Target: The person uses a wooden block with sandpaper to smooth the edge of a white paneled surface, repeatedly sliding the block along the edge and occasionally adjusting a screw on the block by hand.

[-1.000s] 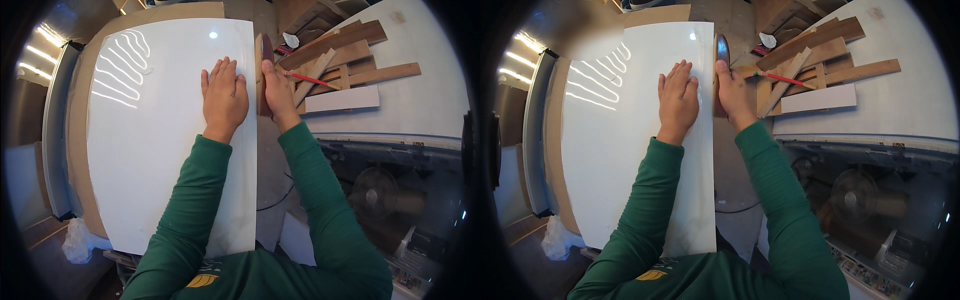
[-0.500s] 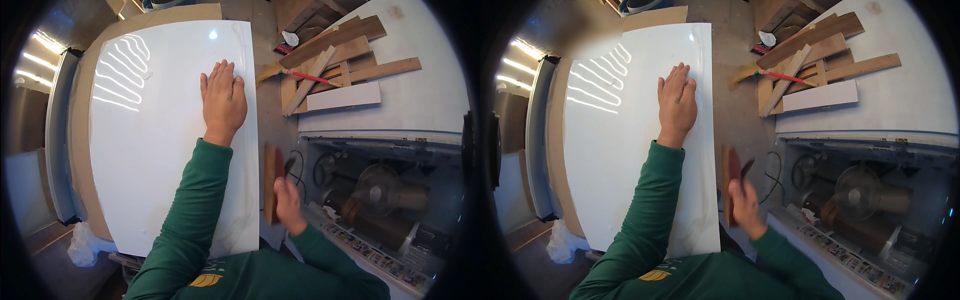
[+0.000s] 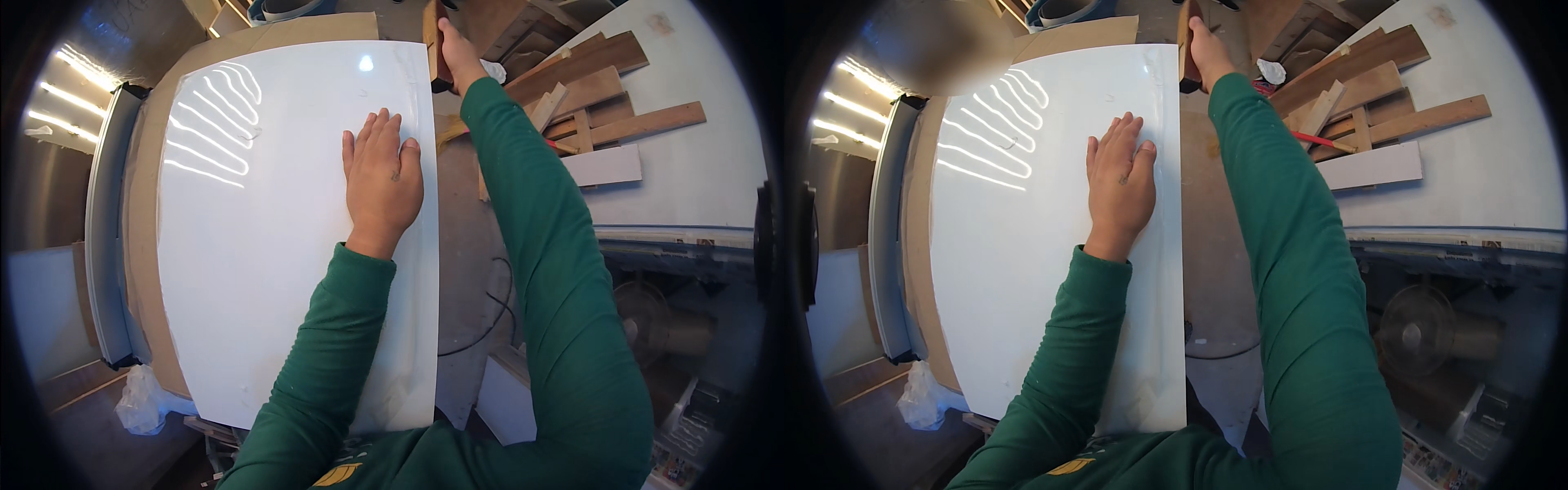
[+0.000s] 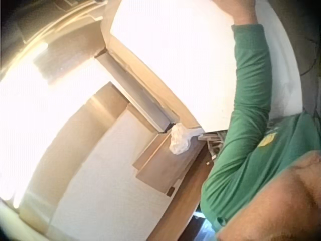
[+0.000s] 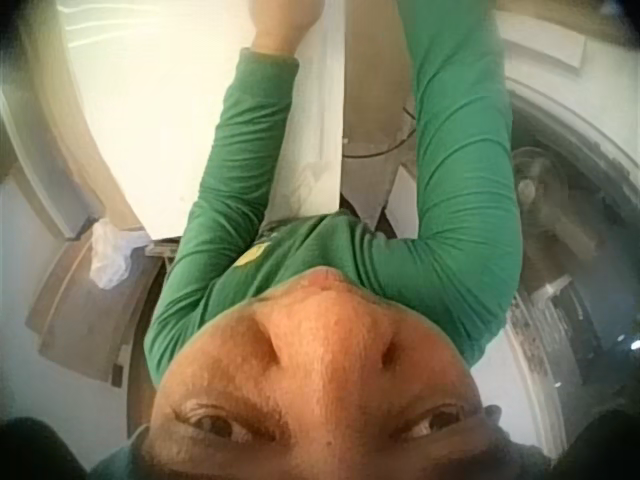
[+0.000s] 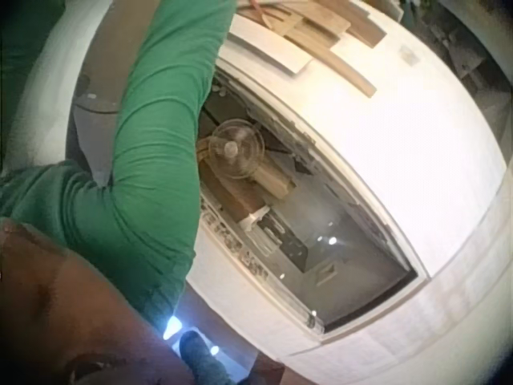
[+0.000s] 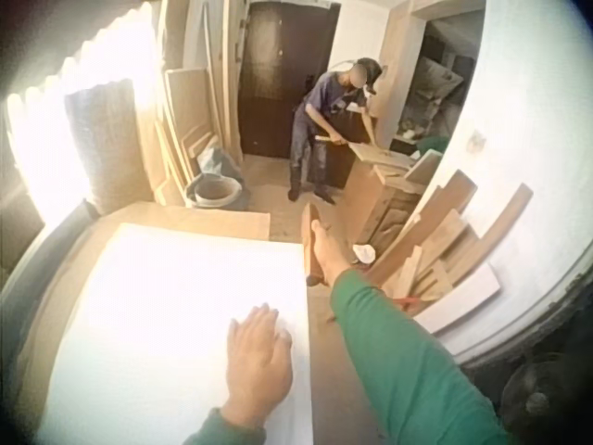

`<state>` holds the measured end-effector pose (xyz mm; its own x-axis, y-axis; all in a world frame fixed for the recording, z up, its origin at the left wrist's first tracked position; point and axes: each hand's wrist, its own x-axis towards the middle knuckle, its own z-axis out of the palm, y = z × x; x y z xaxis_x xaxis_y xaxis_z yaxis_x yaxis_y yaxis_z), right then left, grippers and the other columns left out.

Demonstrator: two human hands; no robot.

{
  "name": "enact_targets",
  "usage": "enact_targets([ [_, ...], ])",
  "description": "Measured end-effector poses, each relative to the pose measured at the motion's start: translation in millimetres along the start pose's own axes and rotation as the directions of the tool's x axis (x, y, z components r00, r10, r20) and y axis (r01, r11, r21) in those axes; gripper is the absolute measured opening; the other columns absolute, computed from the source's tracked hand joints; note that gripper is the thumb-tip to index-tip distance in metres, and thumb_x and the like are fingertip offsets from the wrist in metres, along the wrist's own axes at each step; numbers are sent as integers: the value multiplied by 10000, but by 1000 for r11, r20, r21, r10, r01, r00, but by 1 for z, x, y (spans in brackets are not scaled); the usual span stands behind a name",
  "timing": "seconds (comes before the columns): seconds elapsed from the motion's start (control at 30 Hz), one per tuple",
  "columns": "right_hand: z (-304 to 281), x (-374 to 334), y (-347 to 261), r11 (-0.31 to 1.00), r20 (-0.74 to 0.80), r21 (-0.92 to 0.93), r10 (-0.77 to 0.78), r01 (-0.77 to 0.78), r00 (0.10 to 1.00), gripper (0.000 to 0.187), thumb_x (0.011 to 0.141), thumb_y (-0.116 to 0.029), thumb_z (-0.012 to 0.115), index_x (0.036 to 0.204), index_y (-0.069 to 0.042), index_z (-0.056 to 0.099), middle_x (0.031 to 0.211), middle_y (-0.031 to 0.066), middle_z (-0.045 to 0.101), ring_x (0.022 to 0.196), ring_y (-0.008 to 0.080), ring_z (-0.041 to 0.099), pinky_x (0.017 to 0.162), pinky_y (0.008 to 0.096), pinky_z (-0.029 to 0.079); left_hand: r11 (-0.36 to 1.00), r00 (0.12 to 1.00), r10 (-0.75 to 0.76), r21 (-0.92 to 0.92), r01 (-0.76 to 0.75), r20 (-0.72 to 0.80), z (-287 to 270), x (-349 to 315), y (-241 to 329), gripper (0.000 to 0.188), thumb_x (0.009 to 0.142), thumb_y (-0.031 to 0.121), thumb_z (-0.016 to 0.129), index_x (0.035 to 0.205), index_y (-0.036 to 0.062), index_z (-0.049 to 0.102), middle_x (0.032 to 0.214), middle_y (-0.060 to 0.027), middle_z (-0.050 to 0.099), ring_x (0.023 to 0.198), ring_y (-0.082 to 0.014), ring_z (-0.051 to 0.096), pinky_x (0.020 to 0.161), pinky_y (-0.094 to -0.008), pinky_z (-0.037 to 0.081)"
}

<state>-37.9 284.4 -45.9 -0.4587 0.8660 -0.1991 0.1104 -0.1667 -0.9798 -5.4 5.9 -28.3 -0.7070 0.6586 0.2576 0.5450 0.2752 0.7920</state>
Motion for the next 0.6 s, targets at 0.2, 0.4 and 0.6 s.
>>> enact_targets([
  [0.2, 10, 15, -9, 993, -55, -112, -31, 25, 998, 740, 933, -580, 641, 1318, 51, 623, 1210, 175, 692, 1050, 246, 672, 915, 355, 514, 1000, 1000, 11, 27, -10, -24, -1, 0, 0, 429, 1018, 247, 499, 1369, 20, 596, 1483, -170, 552, 1460, -296, 420, 1257, -479, 154],
  [0.4, 4, 19, -5, 969, -64, -236, -95, 77, 993, 777, 917, -604, 645, 1319, 60, 627, 1244, 188, 682, 1090, 250, 660, 928, 359, 507, 1000, 1000, 12, 9, -12, -25, 1, 1, 6, 434, 1004, 219, 496, 1346, -30, 593, 1471, -186, 557, 1460, -301, 413, 1265, -470, 139],
  [0.6, -6, -15, 0, 975, -33, -221, -47, 39, 998, 838, 947, -606, 566, 1367, 119, 565, 1349, 265, 619, 1198, 323, 633, 1016, 379, 475, 1000, 999, 21, 14, -20, -36, 8, 0, 4, 431, 1009, 243, 497, 1361, 16, 601, 1476, -179, 555, 1451, -309, 429, 1254, -485, 158],
])
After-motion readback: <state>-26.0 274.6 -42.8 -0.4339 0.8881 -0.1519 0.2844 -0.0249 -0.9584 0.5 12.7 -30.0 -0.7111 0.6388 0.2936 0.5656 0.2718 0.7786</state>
